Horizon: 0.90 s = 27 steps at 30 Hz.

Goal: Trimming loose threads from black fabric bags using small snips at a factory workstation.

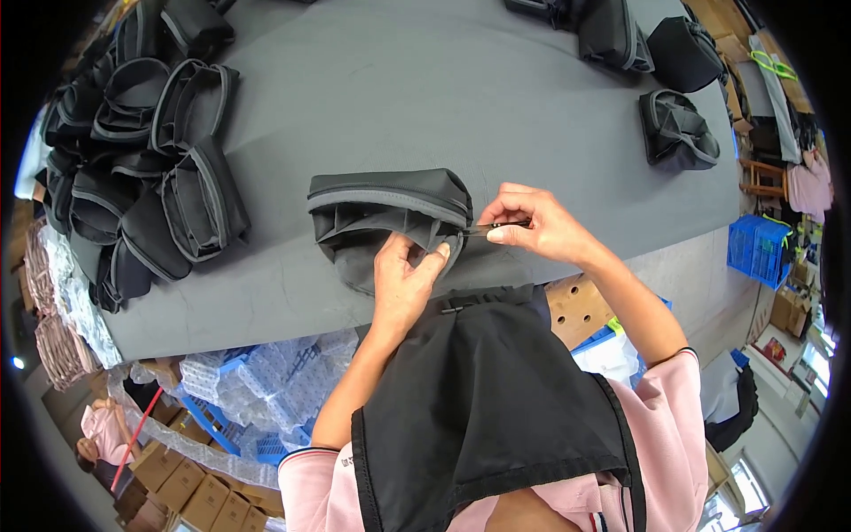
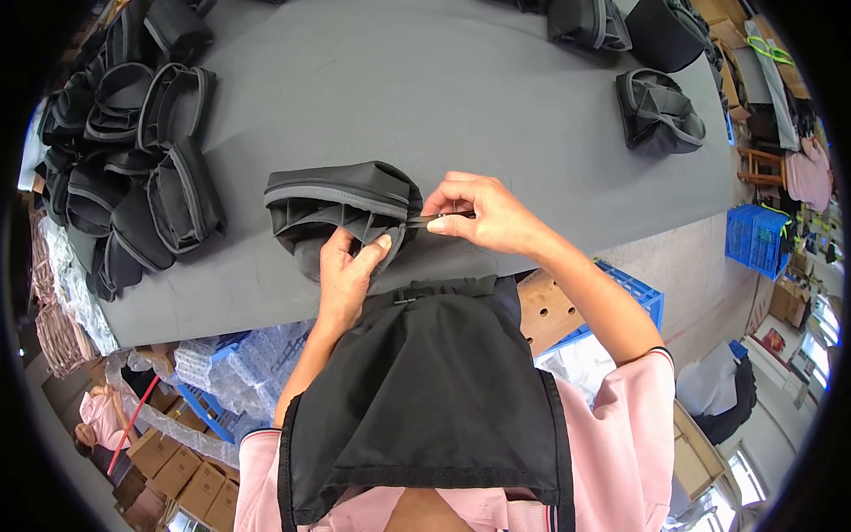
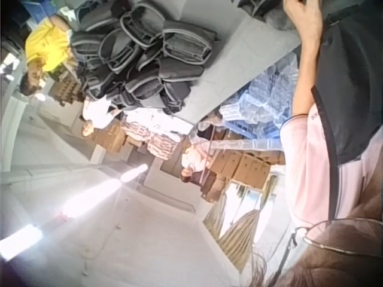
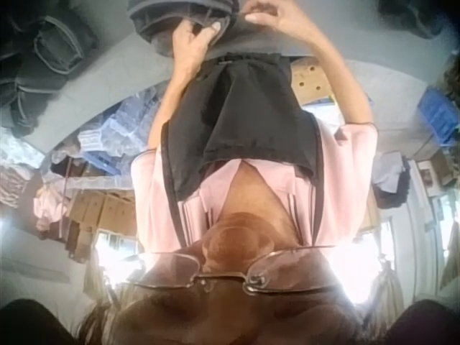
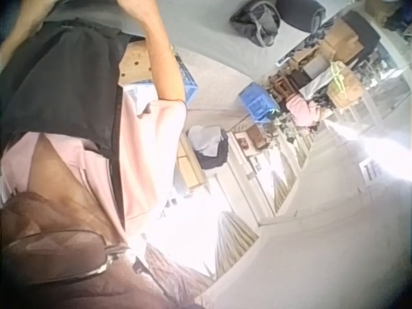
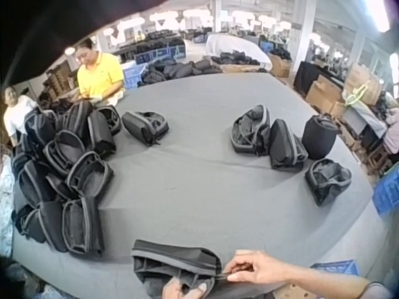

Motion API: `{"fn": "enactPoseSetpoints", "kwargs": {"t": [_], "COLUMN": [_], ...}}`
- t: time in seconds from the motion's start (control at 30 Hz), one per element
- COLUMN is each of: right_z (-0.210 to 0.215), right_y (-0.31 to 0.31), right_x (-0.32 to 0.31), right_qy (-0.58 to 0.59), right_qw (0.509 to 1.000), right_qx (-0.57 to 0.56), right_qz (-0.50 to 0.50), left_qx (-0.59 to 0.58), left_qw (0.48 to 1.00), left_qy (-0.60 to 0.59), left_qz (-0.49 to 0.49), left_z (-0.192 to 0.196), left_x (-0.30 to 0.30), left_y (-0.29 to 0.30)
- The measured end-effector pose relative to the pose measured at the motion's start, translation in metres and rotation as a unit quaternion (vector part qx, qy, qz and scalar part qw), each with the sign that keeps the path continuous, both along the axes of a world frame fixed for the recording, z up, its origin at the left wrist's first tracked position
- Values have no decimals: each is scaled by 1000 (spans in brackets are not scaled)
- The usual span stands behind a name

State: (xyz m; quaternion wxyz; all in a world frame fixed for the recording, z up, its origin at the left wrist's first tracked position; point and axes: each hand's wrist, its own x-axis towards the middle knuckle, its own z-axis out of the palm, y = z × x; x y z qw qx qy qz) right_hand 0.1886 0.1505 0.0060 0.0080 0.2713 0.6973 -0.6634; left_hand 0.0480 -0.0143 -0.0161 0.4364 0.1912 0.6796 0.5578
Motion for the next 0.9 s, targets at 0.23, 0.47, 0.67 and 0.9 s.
{"fn": "enactPoseSetpoints", "kwargs": {"t": [0.23,0.47,0.67,0.9], "right_z": [20,26,32,31], "right_y": [-9,-19,-23,-26], "right_x": [-2,-4,-5,-5], "right_qy": [33,78,88,83], "right_qw": [950,901,848,842], "right_qx": [304,425,520,531], "right_qz": [62,38,59,53], "left_qx": [-7,-44,-33,-19], "left_qw": [1000,999,999,999], "left_qy": [19,33,-2,-20], "left_qz": [6,-5,11,17], "left_z": [-1,-1,4,2], "left_x": [1,-1,0,2], "left_y": [3,2,4,5]}}
